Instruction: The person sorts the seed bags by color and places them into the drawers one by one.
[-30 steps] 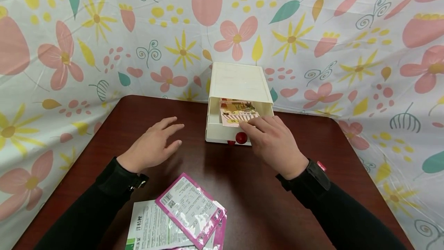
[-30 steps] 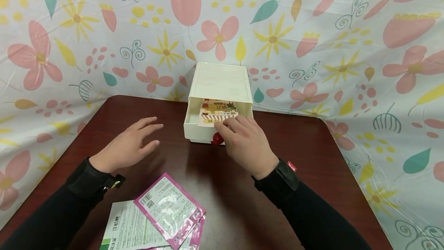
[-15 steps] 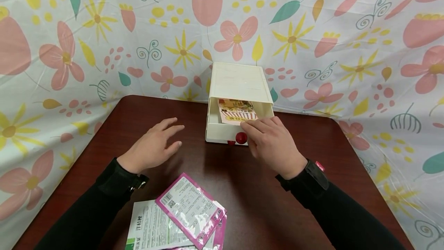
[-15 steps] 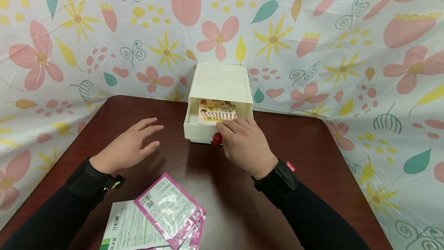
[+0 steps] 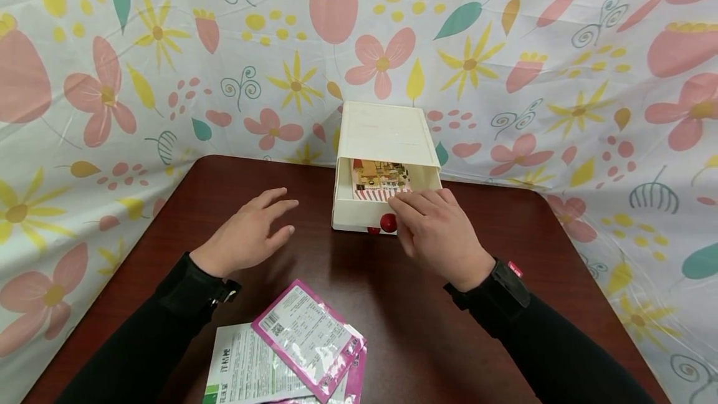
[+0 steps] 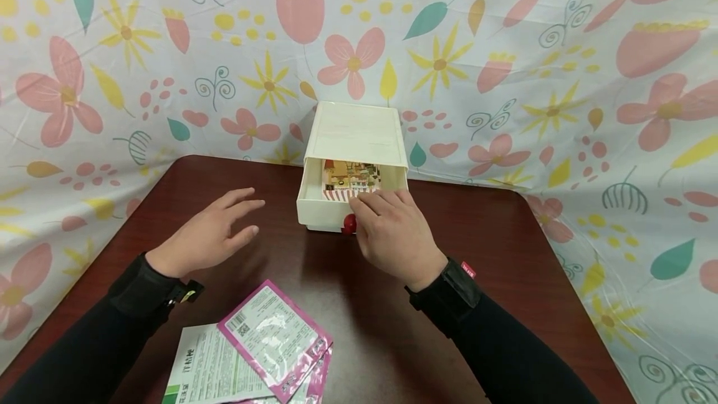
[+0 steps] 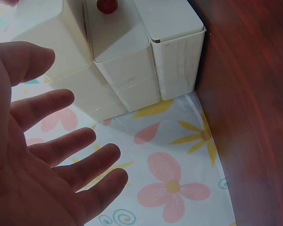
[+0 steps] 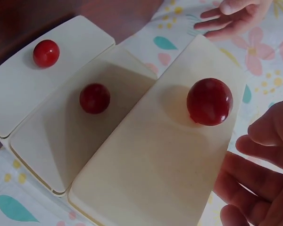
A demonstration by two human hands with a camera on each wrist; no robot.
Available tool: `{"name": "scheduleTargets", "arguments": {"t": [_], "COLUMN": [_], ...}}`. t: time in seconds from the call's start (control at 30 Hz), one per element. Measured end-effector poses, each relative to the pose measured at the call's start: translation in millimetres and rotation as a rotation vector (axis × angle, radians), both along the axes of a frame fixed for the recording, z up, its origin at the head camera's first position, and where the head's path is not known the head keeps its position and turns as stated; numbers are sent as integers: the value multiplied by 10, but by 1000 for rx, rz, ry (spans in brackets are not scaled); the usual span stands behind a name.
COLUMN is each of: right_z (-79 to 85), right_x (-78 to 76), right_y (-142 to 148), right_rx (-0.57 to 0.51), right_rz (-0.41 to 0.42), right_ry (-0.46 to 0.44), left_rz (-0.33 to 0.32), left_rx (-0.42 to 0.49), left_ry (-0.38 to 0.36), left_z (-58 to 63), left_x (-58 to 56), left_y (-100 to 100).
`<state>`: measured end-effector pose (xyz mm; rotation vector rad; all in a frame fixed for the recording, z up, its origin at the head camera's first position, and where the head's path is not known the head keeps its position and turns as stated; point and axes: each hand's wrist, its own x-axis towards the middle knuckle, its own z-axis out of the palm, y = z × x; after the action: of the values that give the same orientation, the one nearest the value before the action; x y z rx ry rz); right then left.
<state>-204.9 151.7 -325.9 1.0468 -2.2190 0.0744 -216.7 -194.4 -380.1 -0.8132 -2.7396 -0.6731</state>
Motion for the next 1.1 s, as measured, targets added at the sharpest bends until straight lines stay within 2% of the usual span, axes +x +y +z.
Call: {"name": "scheduleTargets", "arguments": {"t": [0.23,0.47,0.8,0.97,1.1], "right_z": [11,-4,-37,-79,-136], "right_x": [54,134,236,269,291], "right_y": [36,67,97,92,99], "right_rx": [-4,-45,-86,-103,-100], "right_rz": [-18,-8,14,12,-12], "right_ry": [-19,-50,-65,-99,-144], "left_rz": [7,8,-155,-204,-238], "left_rx": [29,154,281,290,287], "left_ry": [-3,-40,8,50,55], "left_z": [5,17,150,249,301], "left_x": [-50,-149,-365,-495,-566], "left_y": [-17,-67,-51,77,190]}}
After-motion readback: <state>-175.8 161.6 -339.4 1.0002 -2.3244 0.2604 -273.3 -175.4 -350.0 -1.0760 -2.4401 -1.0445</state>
